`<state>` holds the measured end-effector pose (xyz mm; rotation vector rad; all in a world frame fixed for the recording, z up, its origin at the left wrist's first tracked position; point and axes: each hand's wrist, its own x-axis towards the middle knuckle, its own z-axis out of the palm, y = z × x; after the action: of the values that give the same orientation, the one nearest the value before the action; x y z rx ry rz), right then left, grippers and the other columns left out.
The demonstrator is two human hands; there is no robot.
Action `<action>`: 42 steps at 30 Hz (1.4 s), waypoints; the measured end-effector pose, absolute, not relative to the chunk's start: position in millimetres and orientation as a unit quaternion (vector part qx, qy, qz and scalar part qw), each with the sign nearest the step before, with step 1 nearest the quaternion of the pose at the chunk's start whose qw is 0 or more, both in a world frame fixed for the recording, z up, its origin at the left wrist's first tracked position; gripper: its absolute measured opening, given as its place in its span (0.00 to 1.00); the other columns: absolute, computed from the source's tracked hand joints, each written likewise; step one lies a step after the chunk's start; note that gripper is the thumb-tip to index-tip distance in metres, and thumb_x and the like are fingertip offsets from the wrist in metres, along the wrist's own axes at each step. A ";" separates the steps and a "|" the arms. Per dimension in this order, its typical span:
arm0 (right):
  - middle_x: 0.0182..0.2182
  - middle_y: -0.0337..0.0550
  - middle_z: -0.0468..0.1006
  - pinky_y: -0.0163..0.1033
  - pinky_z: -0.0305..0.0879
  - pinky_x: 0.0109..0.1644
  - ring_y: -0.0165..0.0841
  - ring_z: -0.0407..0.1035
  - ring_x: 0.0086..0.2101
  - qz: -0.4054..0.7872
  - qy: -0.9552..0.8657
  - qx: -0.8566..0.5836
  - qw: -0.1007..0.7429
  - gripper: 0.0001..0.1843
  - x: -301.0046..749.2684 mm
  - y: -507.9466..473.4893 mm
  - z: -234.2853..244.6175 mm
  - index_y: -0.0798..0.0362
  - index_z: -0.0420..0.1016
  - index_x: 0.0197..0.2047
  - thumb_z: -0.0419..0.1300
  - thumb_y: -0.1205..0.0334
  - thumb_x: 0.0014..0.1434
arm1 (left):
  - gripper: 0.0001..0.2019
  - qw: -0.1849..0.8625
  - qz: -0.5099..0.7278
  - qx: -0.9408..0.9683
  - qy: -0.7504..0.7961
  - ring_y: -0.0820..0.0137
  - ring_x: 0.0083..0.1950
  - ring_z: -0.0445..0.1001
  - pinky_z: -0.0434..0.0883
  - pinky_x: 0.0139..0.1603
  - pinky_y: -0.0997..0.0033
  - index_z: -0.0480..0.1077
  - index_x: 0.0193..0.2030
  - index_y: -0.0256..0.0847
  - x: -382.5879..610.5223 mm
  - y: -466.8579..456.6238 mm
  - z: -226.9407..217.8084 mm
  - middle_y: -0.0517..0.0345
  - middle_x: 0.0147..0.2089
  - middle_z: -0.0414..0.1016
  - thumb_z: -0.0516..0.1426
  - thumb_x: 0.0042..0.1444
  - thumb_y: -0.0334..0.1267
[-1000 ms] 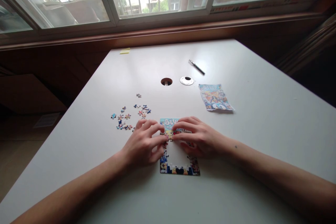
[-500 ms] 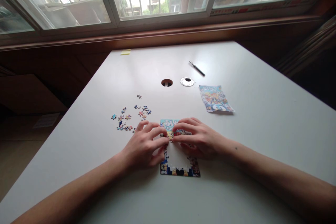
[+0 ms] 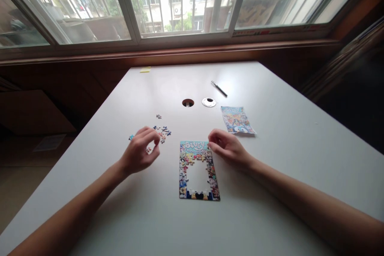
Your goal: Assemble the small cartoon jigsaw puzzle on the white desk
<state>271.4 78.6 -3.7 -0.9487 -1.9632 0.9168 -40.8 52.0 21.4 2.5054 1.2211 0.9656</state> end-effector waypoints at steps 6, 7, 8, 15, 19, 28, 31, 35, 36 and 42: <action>0.24 0.34 0.60 0.36 0.53 0.30 0.28 0.54 0.26 0.413 -0.687 -0.417 0.429 0.12 273.1 82.6 -6.8 0.51 0.61 0.28 0.57 0.59 0.61 | 0.06 0.070 0.334 0.818 0.463 0.66 0.34 0.62 0.63 0.38 0.65 0.60 0.29 0.41 -83.9 57.8 17.4 0.59 0.28 0.62 0.52 0.50 0.26; 0.24 0.33 0.59 0.36 0.52 0.29 0.28 0.53 0.26 0.419 -0.675 -0.422 0.437 0.13 273.4 83.0 -7.3 0.51 0.60 0.27 0.57 0.59 0.61 | 0.06 0.088 0.339 0.812 0.467 0.66 0.34 0.62 0.63 0.37 0.66 0.60 0.29 0.41 -86.3 57.4 15.6 0.59 0.28 0.61 0.52 0.50 0.26; 0.24 0.33 0.58 0.36 0.51 0.29 0.28 0.52 0.26 0.425 -0.665 -0.425 0.443 0.13 273.8 83.3 -7.8 0.51 0.59 0.27 0.57 0.59 0.61 | 0.06 0.110 0.346 0.805 0.469 0.67 0.34 0.61 0.62 0.36 0.66 0.60 0.29 0.41 -87.5 57.0 14.0 0.59 0.29 0.61 0.51 0.51 0.27; 0.24 0.34 0.59 0.37 0.52 0.31 0.28 0.53 0.27 0.427 -0.674 -0.423 0.429 0.13 275.0 82.9 -9.7 0.52 0.60 0.28 0.57 0.59 0.62 | 0.05 0.215 0.361 0.791 0.445 0.65 0.33 0.58 0.58 0.34 0.64 0.54 0.26 0.41 -82.5 54.3 10.1 0.57 0.28 0.58 0.47 0.49 0.29; 0.25 0.34 0.60 0.37 0.53 0.32 0.29 0.55 0.27 0.420 -0.689 -0.419 0.416 0.13 275.2 83.0 -10.6 0.52 0.61 0.28 0.58 0.59 0.62 | 0.05 0.221 0.350 0.797 0.440 0.65 0.33 0.58 0.57 0.34 0.64 0.55 0.26 0.41 -81.0 51.7 11.1 0.57 0.28 0.57 0.46 0.49 0.28; 0.25 0.35 0.62 0.37 0.55 0.32 0.29 0.56 0.28 0.413 -0.712 -0.411 0.391 0.12 277.7 83.1 -12.2 0.52 0.63 0.29 0.58 0.59 0.63 | 0.06 0.162 0.355 0.803 0.451 0.66 0.36 0.63 0.64 0.39 0.65 0.61 0.30 0.41 -78.7 54.3 6.5 0.58 0.30 0.63 0.50 0.54 0.26; 0.25 0.35 0.62 0.36 0.55 0.31 0.29 0.56 0.27 0.410 -0.715 -0.412 0.388 0.12 277.4 82.9 -11.8 0.52 0.63 0.29 0.58 0.59 0.63 | 0.06 0.154 0.345 0.810 0.448 0.67 0.36 0.64 0.65 0.39 0.65 0.62 0.30 0.41 -77.2 54.0 7.4 0.58 0.30 0.64 0.51 0.54 0.26; 0.25 0.35 0.62 0.36 0.54 0.31 0.29 0.56 0.27 0.414 -0.712 -0.414 0.388 0.12 276.8 82.5 -11.2 0.52 0.63 0.29 0.58 0.58 0.63 | 0.07 0.151 0.340 0.816 0.442 0.67 0.36 0.64 0.65 0.39 0.66 0.63 0.30 0.40 -76.1 53.7 7.8 0.58 0.31 0.65 0.51 0.54 0.25; 0.25 0.35 0.62 0.36 0.54 0.31 0.29 0.56 0.27 0.414 -0.711 -0.415 0.387 0.12 276.7 82.4 -10.9 0.52 0.63 0.29 0.58 0.58 0.62 | 0.07 0.151 0.339 0.817 0.441 0.67 0.36 0.64 0.65 0.39 0.65 0.63 0.30 0.40 -76.0 53.7 7.6 0.58 0.31 0.65 0.51 0.53 0.25; 0.24 0.35 0.62 0.36 0.55 0.30 0.29 0.56 0.27 0.415 -0.712 -0.418 0.383 0.12 276.3 81.2 -8.9 0.52 0.64 0.29 0.58 0.58 0.62 | 0.07 0.152 0.338 0.817 0.442 0.67 0.37 0.65 0.66 0.41 0.64 0.63 0.30 0.40 -76.8 53.0 5.9 0.58 0.31 0.66 0.52 0.54 0.25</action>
<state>276.3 81.2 -8.9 -1.0656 -1.8142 1.0568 -76.8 53.0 5.9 2.3438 1.2691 0.9698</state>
